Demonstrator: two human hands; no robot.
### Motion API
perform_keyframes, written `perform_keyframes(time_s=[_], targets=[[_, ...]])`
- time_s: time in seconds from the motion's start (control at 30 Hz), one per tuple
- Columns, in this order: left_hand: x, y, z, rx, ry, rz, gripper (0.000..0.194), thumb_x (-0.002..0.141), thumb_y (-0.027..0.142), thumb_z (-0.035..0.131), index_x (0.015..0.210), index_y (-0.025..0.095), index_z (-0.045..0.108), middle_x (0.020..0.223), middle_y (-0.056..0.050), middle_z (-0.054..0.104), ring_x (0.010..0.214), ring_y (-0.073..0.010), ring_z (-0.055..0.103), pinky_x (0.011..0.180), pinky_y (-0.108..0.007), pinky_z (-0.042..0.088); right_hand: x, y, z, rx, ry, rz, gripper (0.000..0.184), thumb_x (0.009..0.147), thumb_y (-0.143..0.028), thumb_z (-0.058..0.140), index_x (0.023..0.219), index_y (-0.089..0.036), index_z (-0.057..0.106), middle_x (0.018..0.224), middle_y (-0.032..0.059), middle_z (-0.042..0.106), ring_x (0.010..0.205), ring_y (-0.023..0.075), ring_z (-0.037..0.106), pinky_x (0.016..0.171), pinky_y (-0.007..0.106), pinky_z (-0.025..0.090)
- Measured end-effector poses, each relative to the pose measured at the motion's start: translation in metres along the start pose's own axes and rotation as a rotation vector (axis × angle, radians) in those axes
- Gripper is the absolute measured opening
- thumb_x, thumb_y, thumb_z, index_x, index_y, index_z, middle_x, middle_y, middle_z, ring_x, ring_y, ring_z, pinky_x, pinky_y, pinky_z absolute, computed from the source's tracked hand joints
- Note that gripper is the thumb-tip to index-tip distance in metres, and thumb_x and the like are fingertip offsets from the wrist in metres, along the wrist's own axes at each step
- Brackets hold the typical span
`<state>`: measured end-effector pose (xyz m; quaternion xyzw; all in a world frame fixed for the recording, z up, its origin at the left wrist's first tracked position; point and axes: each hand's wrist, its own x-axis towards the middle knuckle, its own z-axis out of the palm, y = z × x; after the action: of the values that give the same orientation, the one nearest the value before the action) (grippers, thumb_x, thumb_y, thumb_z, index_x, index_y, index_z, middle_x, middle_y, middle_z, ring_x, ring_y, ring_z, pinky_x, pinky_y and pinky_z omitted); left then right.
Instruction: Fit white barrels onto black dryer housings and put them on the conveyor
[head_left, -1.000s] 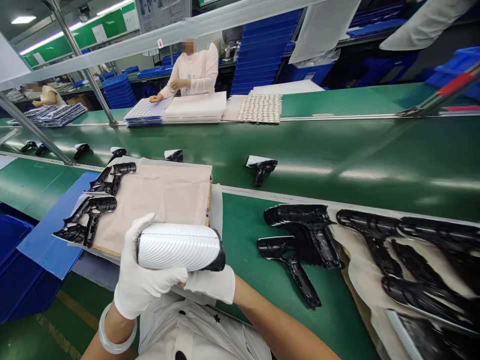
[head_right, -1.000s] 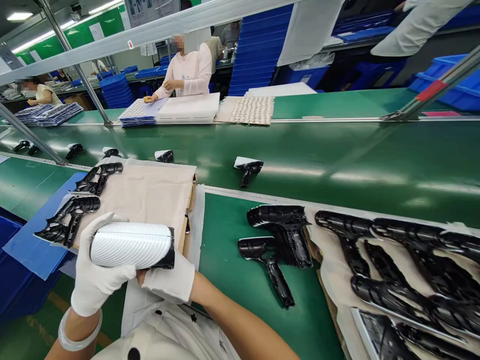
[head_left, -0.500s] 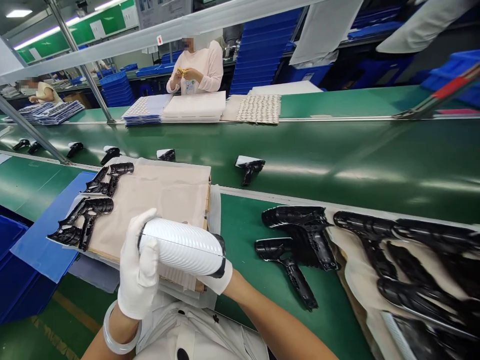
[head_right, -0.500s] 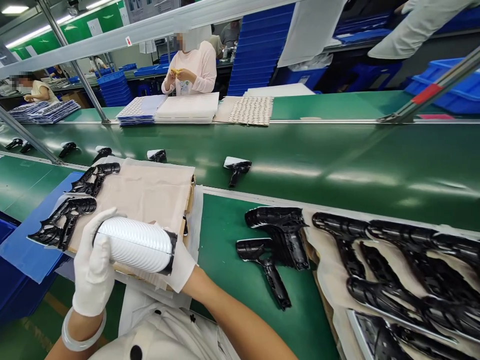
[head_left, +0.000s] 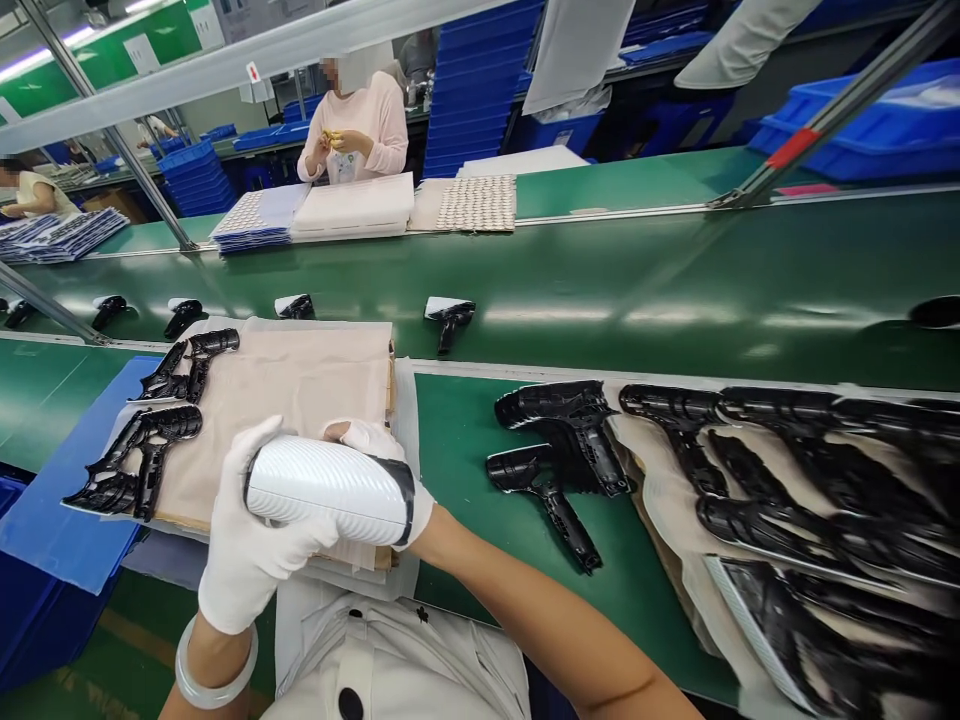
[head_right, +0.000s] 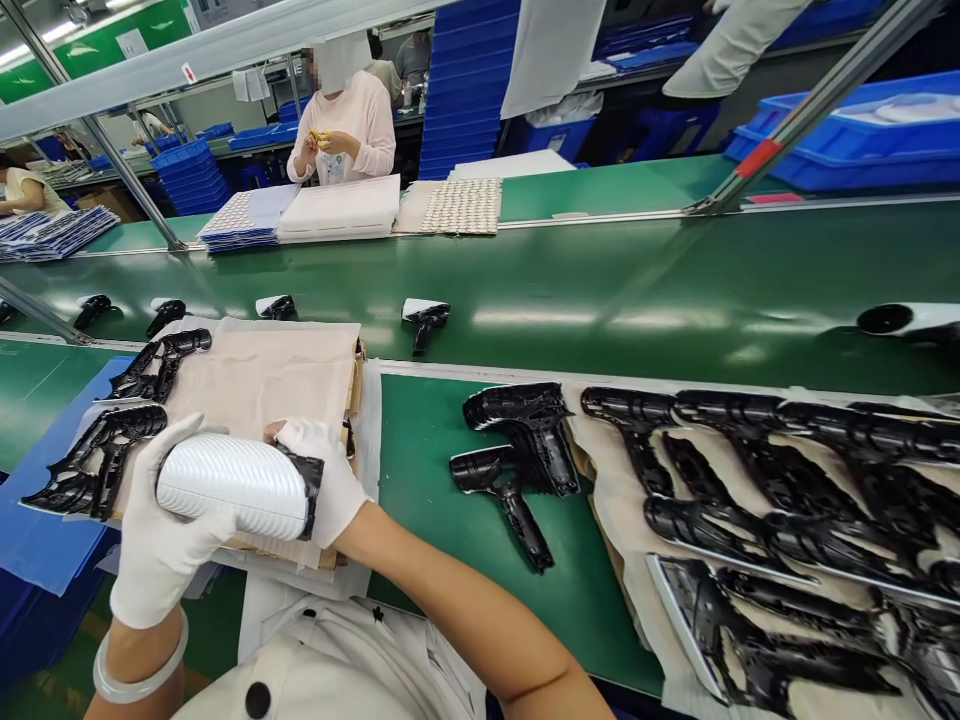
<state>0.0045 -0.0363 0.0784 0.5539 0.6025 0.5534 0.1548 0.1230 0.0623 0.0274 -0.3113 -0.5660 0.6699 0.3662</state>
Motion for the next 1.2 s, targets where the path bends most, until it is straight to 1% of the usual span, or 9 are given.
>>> perform_keyframes(time_s=[0.13, 0.23, 0.33, 0.43, 0.67, 0.77, 0.93, 1.1, 1.2], targets=[[0.0, 0.001, -0.001, -0.013, -0.003, -0.03, 0.08, 0.053, 0.048, 0.093, 0.123, 0.025, 0.062, 0.12, -0.007, 0.064, 0.108, -0.0288, 0.064, 0.089, -0.038, 0.053, 0.003, -0.009, -0.008, -0.322, 0.058, -0.252, 0.006, 0.064, -0.024, 0.047, 0.062, -0.024, 0.041, 0.068, 0.0005, 0.043, 0.072, 0.0179, 0.041, 0.076, 0.033, 0.038], [0.0, 0.002, -0.002, -0.014, -0.008, -0.051, 0.082, 0.05, 0.049, 0.094, 0.122, 0.026, 0.063, 0.117, -0.007, 0.066, 0.105, -0.0279, 0.066, 0.088, -0.038, 0.053, 0.006, -0.006, -0.012, -0.519, 0.083, -0.388, 0.006, 0.07, -0.019, 0.044, 0.067, -0.024, 0.045, 0.072, 0.0027, 0.049, 0.076, 0.0194, 0.048, 0.079, 0.035, 0.043], [0.0, 0.004, -0.002, -0.004, -0.013, -0.064, 0.085, 0.048, 0.05, 0.095, 0.122, 0.026, 0.063, 0.116, -0.006, 0.067, 0.103, -0.0272, 0.067, 0.087, -0.037, 0.054, 0.009, 0.003, -0.016, -0.677, 0.135, -0.526, 0.017, 0.082, -0.016, 0.044, 0.079, -0.022, 0.059, 0.092, 0.0079, 0.065, 0.102, 0.023, 0.059, 0.095, 0.038, 0.045], [0.0, 0.005, -0.003, 0.021, -0.027, -0.041, 0.089, 0.045, 0.052, 0.095, 0.124, 0.029, 0.062, 0.118, -0.005, 0.066, 0.105, -0.0265, 0.067, 0.089, -0.036, 0.054, 0.012, 0.012, -0.019, -0.831, 0.231, -0.682, 0.021, 0.09, -0.017, 0.047, 0.091, -0.021, 0.067, 0.114, 0.0099, 0.069, 0.122, 0.0243, 0.057, 0.105, 0.04, 0.044], [0.0, 0.006, -0.006, 0.044, -0.067, -0.026, 0.094, 0.043, 0.055, 0.095, 0.126, 0.031, 0.059, 0.12, -0.004, 0.065, 0.107, -0.0256, 0.067, 0.089, -0.034, 0.055, 0.015, 0.013, -0.019, -1.04, 0.469, -0.93, 0.023, 0.091, -0.013, 0.049, 0.089, -0.023, 0.069, 0.109, 0.0064, 0.072, 0.117, 0.0226, 0.063, 0.1, 0.04, 0.052], [-0.001, 0.006, -0.007, 0.036, -0.072, -0.027, 0.094, 0.045, 0.055, 0.095, 0.128, 0.031, 0.059, 0.12, -0.004, 0.066, 0.107, -0.0252, 0.067, 0.088, -0.033, 0.055, 0.016, 0.007, -0.022, -1.09, 0.435, -0.961, 0.026, 0.092, -0.012, 0.046, 0.093, -0.023, 0.069, 0.111, 0.0075, 0.071, 0.118, 0.0224, 0.062, 0.097, 0.037, 0.054], [-0.003, 0.006, -0.009, 0.023, -0.077, -0.034, 0.094, 0.045, 0.057, 0.094, 0.128, 0.03, 0.059, 0.121, -0.005, 0.065, 0.107, -0.0258, 0.067, 0.087, -0.033, 0.056, 0.017, -0.002, -0.022, -1.014, 0.476, -0.814, 0.021, 0.098, -0.028, 0.047, 0.097, -0.022, 0.067, 0.111, 0.0091, 0.07, 0.115, 0.0225, 0.063, 0.099, 0.038, 0.054], [-0.004, 0.006, -0.01, -0.007, -0.09, -0.068, 0.098, 0.042, 0.056, 0.094, 0.129, 0.03, 0.059, 0.121, -0.005, 0.066, 0.11, -0.0273, 0.066, 0.09, -0.034, 0.055, 0.013, -0.01, -0.022, -1.077, 0.511, -1.078, 0.021, 0.094, -0.016, 0.047, 0.086, -0.025, 0.064, 0.11, 0.0051, 0.067, 0.117, 0.0214, 0.059, 0.103, 0.04, 0.048], [-0.004, 0.006, -0.01, -0.022, -0.089, -0.079, 0.096, 0.043, 0.057, 0.094, 0.129, 0.03, 0.059, 0.123, -0.005, 0.065, 0.111, -0.0273, 0.065, 0.091, -0.035, 0.055, 0.012, -0.017, -0.021, -1.133, 0.539, -1.103, 0.02, 0.089, -0.011, 0.049, 0.083, -0.026, 0.061, 0.108, 0.0035, 0.066, 0.115, 0.0207, 0.059, 0.103, 0.04, 0.048]])
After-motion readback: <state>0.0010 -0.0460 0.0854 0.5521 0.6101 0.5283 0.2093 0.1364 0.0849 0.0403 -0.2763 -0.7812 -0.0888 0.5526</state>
